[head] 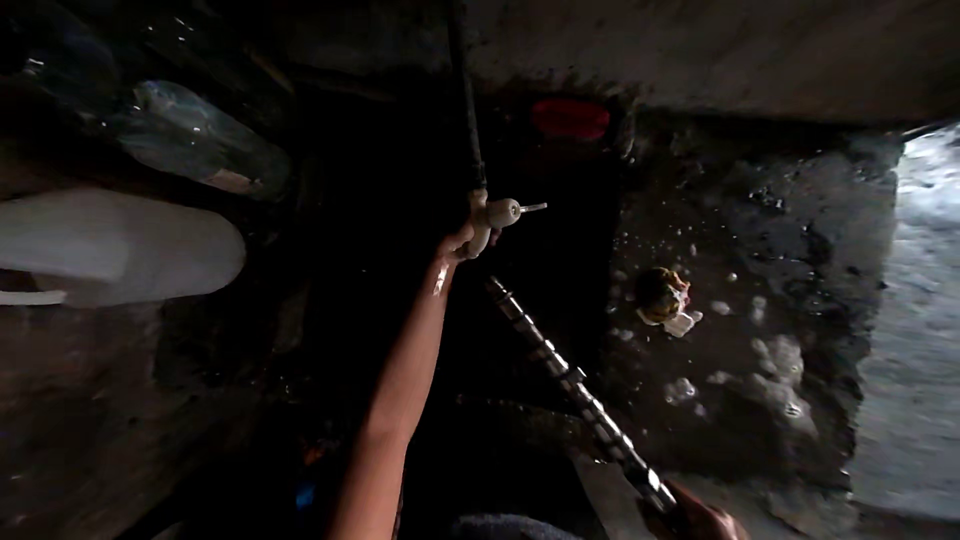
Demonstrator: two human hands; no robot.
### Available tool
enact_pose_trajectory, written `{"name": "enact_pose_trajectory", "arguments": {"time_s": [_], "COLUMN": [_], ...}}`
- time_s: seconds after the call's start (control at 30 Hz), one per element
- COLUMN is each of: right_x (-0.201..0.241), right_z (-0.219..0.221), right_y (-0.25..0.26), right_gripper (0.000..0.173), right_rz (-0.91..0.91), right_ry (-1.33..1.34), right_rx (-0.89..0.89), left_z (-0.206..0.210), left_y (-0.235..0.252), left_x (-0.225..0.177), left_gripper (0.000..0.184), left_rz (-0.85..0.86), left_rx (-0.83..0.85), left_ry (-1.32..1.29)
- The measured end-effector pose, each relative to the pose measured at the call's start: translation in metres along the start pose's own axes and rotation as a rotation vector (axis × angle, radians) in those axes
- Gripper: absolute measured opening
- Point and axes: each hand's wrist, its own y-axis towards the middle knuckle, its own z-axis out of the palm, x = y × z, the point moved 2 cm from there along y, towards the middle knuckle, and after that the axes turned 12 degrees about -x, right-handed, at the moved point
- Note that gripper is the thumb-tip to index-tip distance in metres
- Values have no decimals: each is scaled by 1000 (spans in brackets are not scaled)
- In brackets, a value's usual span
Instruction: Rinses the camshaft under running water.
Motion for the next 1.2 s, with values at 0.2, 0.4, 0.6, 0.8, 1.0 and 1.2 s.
{"name": "enact_pose_trajectory", "arguments": {"time_s": [0.2,0.4,0.6,0.8,1.0,1.2], "right_x": [29,45,50,45,39,33], "right_z": [2,10,29,29,18,27], "right_y": [33,51,55,49,42,38], "right_gripper": [44,41,29,31,31,23], "right_rz": [-17,-87,-74,-48,-12,121], "right_ry": [-31,58,303,334,385,786], "right_rx": [36,20,-12,-37,73,389], "left_z": [11,2,22,20,19,23], "left_y": [-85,-95,-92,-104,-111,-127], "left_x": [0,1,-5,-9,4,7], "left_gripper": [32,29,47,35,30,55], "left_rz": [-152,75,102,168,216,110], "left_rx": [-351,-423,-370,-235,-277,-178], "left_ry": [-332,-340,-627,-166,-166,-616]}}
